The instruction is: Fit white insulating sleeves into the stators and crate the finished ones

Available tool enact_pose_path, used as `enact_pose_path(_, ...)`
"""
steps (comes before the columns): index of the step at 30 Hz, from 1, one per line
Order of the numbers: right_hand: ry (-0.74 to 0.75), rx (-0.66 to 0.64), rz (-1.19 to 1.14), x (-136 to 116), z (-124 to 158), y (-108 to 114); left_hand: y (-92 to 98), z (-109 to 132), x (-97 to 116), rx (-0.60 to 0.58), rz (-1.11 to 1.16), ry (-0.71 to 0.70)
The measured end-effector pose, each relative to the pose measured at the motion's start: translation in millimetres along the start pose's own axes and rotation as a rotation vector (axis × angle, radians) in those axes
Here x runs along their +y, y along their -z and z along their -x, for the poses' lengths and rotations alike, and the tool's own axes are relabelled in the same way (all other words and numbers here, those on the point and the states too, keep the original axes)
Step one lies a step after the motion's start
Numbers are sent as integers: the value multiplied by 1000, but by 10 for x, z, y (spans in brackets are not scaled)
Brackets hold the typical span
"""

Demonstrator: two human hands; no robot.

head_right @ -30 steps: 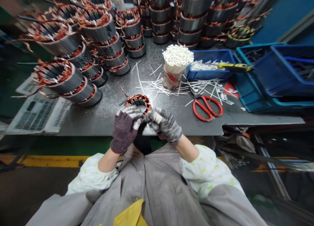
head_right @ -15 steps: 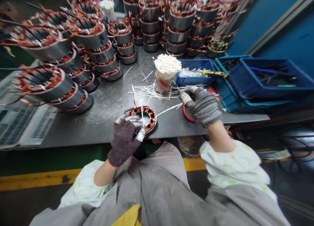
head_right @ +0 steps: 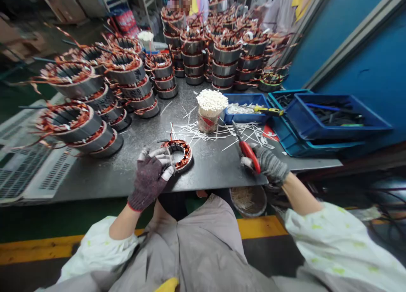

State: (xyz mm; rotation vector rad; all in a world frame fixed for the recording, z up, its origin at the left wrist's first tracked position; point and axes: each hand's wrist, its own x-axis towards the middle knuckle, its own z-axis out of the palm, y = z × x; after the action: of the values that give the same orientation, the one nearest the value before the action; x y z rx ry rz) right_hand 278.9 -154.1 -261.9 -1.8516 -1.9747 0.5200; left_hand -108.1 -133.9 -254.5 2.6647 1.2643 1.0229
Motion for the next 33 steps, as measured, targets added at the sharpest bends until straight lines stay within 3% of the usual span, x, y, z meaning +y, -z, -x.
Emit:
enact_pose_path(4, 12, 141, -38, -255, 234, -297, -60, -24, -91, -40, 71, 32)
enact_pose_path(8, 60, 59, 122, -672, 139, -601, -28, -18, -156, -41, 100, 60)
enact_pose_path(12, 128, 11, 227, -977, -113, -741, -18, 8, -147, -21, 96, 34)
enact_pose_path(17, 131, -82, 281, -1157, -266, -699, -54, 28, -140, 27, 106, 18)
enact_pose_path(22, -49, -255, 330, -1137, -176, -548, -84, 32, -109, 50, 96, 36)
enact_pose_path(27, -129, -166, 378, -1188, -282, -518, -117, 60, -32, 76, 82, 58)
enact_pose_path(31, -159, -265, 469, -1212, -413, -475, -123, 90, -7, 53, 63, 86)
enact_pose_path(33, -149, -244, 446, -1170, -366, -418, -112, 102, -9, 42, 86, 112)
